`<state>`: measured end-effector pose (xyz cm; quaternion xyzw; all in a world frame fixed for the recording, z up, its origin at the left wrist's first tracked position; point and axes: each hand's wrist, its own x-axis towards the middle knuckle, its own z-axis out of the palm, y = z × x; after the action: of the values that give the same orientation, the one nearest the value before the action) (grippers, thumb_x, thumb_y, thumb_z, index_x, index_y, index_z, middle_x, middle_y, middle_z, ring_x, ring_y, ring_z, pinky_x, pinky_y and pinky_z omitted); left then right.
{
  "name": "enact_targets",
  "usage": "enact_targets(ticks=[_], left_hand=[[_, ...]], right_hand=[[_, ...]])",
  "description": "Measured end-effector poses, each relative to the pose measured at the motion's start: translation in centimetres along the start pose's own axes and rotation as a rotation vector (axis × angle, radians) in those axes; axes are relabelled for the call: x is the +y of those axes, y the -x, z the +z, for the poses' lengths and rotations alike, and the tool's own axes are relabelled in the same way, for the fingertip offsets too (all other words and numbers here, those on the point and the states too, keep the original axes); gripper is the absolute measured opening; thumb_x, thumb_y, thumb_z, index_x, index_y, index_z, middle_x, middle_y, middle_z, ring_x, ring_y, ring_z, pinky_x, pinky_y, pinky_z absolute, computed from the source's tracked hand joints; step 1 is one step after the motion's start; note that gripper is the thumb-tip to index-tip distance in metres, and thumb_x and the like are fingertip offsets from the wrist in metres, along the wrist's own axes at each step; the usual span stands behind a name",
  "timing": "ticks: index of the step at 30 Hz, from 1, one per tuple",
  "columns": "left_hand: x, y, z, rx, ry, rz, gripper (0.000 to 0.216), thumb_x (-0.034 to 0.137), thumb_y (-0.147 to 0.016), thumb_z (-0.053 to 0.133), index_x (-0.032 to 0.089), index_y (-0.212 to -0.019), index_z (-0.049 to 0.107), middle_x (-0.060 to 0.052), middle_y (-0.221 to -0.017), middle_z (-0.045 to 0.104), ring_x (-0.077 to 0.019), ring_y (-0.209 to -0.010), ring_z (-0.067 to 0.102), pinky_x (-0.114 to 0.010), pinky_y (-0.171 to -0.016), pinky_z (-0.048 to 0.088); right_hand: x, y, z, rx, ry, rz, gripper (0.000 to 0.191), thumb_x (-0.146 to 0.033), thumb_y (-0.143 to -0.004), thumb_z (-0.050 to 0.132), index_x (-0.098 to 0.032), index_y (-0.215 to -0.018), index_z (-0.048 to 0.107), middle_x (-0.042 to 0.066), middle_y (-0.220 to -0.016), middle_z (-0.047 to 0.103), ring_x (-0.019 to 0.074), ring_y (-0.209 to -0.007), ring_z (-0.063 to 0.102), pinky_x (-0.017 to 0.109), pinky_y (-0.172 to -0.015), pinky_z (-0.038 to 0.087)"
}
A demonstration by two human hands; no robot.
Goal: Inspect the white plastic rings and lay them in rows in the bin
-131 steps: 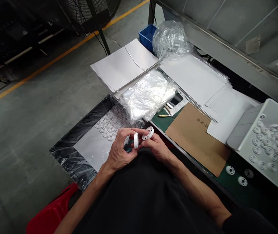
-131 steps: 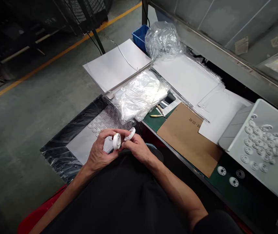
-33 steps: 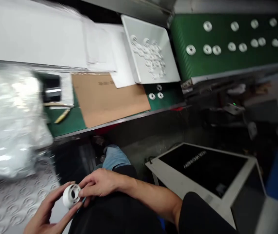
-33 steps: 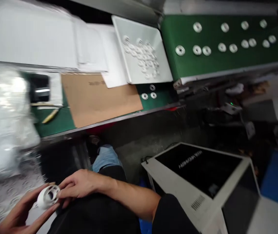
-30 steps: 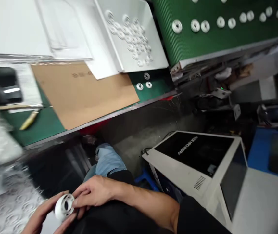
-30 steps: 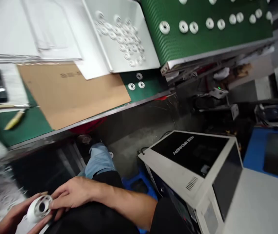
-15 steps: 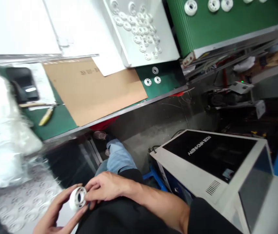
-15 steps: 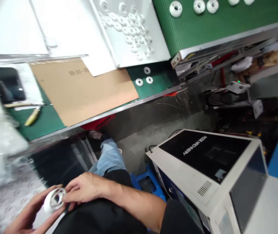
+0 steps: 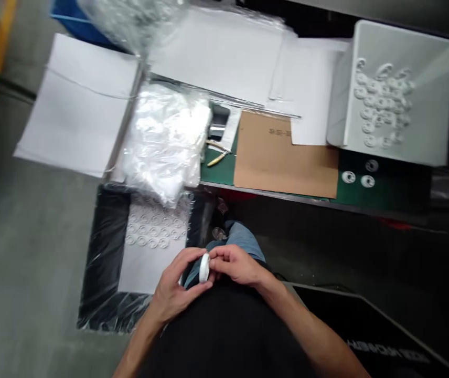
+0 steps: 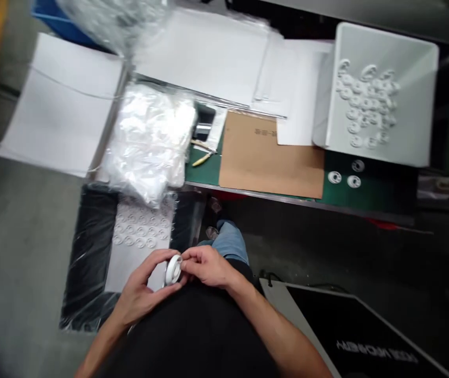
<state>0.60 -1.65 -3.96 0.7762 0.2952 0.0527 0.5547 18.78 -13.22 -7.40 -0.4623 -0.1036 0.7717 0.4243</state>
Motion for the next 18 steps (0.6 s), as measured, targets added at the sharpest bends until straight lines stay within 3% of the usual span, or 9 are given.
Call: enact_targets(ticks=[3,8,18], left_hand=[[1.0,0.6,-1.4,0.077,0.024,0.075,0.047,0.028,-0.086,0.084,0.027,-0.129,0.066,-0.009,-0.117,0.075,-0.0253,-0.108,0.073,-0.038,-0.097,0.060],[1.6,2.0,-3.1,0.177,0.061,0.058,0.051,0.029,-0.084,0.084,0.027,-0.130,0.063,-0.010,-0.121,0.073,-0.0276,-0.113,0.070,-0.041,-0.099,0.058],[0.8,3.4,-4.9,0.437,0.190,0.023,0.054,0.044,-0.078,0.091,0.026,-0.122,0.065,-0.009,-0.116,0.070,-0.0281,-0.111,0.067,-0.042,-0.100,0.054]], right_hand=[[-2.5,-0.4,1.2,-0.084,0.073,0.008,0.047,-0.063,-0.084,0.078,-0.017,-0.094,0.074,0.002,-0.074,0.074,0.0166,-0.070,0.069,0.028,-0.069,0.050],[-6.2,-1.2,3.2,-0.169,0.225,0.023,0.039,-0.056,-0.088,0.077,-0.017,-0.094,0.075,0.002,-0.072,0.075,0.0165,-0.069,0.069,0.028,-0.068,0.048],[-9.7,-4.0,5.6,-0.292,0.359,0.074,0.042,-0.058,-0.090,0.075,-0.017,-0.095,0.074,0.003,-0.071,0.075,0.0161,-0.066,0.068,0.029,-0.068,0.048]])
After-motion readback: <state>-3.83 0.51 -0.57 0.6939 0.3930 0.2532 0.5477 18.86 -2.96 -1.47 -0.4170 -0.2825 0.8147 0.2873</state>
